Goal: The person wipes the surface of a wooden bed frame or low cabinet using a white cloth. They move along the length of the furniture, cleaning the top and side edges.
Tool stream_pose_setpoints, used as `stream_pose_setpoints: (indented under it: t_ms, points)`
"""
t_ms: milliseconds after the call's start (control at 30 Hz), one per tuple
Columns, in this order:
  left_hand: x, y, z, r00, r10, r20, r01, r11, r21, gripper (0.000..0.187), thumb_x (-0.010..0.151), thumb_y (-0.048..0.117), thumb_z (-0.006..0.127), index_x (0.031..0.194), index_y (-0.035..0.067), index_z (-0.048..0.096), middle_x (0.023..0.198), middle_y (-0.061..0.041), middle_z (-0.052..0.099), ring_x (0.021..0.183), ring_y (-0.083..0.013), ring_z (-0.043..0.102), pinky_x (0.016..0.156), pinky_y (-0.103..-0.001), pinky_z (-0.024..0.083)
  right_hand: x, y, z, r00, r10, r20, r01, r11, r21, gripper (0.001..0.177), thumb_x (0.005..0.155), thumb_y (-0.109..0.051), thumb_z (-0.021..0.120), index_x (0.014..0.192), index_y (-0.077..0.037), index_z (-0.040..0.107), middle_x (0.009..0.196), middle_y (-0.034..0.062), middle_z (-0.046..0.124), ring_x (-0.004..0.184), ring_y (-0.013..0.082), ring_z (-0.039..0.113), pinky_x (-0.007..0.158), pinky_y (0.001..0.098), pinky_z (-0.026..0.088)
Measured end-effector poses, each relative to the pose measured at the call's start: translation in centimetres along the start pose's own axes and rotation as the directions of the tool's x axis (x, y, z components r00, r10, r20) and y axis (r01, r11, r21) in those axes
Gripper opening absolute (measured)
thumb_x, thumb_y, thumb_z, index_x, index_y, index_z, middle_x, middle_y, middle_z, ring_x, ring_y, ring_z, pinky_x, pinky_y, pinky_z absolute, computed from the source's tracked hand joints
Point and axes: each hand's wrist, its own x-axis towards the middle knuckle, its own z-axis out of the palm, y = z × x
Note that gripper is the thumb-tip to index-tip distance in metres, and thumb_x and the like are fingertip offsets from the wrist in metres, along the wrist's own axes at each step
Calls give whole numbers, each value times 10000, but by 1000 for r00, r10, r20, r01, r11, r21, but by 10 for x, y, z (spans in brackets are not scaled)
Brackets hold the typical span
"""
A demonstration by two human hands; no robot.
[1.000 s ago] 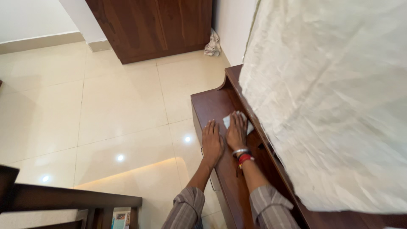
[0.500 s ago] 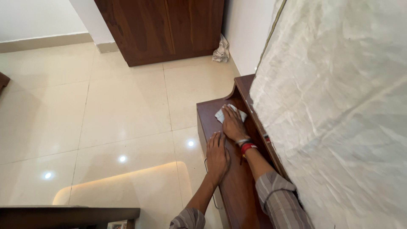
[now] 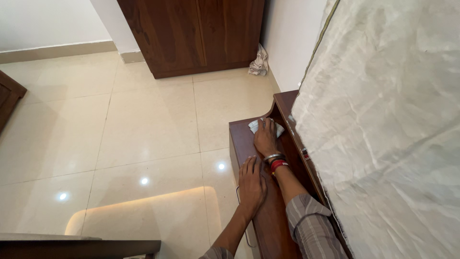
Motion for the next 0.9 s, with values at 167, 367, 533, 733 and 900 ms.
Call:
stream_pose_setpoints:
  t_ms: [167,367,533,733,900]
  points:
    - [-1,0,-1,1000,6,-10,-6,1000,-9,537,825,6,565,1357,-66,549,1462,-246,501,1410,-425,413,1191,-535,283,2,-13,-2,982,-187,-3,184,963,199,383,896,-38,544,1264,50,600,1280,218,552,1261,397,505,1109,497,406]
    - [-1,-2,1,1000,-15,6,15,1000,7,543,813,-5,562,1353,-67,551,1461,-245,508,1417,-416,419,1213,-521,286,18,-11,4,945,-286,160,242,938,246,401,957,-98,502,1330,19,590,1415,207,557,1361,365,488,1188,471,348]
    - [0,-1,0,1000,12,-28,-13,1000,-28,508,827,7,586,1324,-91,555,1445,-265,515,1396,-432,432,1187,-525,299,32,-15,38,960,-205,189,205,979,19,471,971,-121,459,1405,51,519,1493,225,497,1456,367,401,1240,492,223]
    - [-1,-6,7,999,23,-38,-24,1000,-20,470,806,39,619,1237,-140,557,1387,-340,508,1350,-486,434,1164,-543,314,19,-41,42,847,-479,229,444,876,189,508,1027,-155,442,1470,94,460,1593,264,409,1522,373,320,1264,489,193]
    - [-4,-7,8,999,2,-32,-2,1000,-23,410,808,18,604,1192,-122,587,1353,-328,545,1355,-482,442,1166,-548,321,3,-54,0,913,-338,227,276,923,267,525,992,-241,510,1429,49,537,1518,212,496,1451,367,420,1247,471,287]
